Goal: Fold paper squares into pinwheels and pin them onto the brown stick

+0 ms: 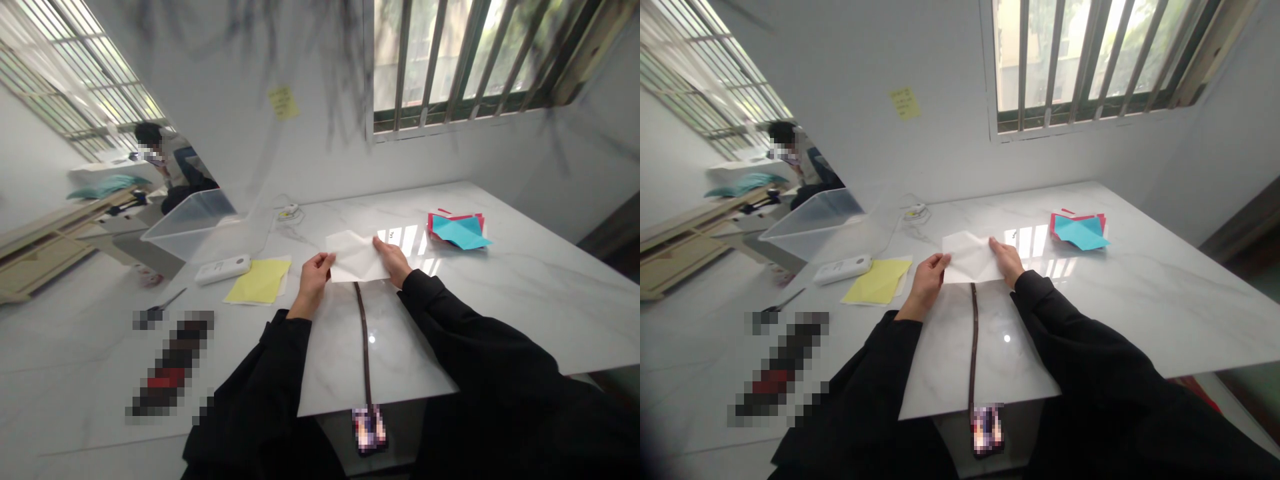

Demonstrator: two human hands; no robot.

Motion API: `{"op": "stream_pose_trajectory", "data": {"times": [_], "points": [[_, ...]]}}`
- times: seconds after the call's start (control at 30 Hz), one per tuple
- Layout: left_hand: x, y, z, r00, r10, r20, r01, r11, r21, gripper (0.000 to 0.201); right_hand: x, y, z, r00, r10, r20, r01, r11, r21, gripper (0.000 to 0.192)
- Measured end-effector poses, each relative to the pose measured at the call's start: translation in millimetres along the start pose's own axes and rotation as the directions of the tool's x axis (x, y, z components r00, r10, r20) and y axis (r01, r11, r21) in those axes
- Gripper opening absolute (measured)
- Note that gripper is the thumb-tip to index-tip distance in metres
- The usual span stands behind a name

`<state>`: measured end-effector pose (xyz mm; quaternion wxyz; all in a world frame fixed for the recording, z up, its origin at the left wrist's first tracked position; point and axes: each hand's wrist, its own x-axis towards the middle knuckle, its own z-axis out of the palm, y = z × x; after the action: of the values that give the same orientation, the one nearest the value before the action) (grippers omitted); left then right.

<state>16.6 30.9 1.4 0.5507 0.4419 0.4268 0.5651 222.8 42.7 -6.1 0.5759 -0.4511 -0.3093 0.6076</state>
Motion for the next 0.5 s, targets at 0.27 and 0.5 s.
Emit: {"op": "stream_pose_trajectory", "data": {"times": [0.27, 0.5], "points": [[-7, 9, 0.8, 0.984, -0.126, 0.122, 0.143, 0.98, -0.141, 0.052, -2, -2, 2, 0.988, 0.151, 0.001, -0.149, 0.975, 0.168, 0.03], [-6, 10, -1.5, 0.979, -0.144, 0.146, 0.173, 0.961, -0.214, 0.055, 2, -4, -4, 0.964, 0.218, 0.155, -0.253, 0.929, 0.269, 0.031]]}}
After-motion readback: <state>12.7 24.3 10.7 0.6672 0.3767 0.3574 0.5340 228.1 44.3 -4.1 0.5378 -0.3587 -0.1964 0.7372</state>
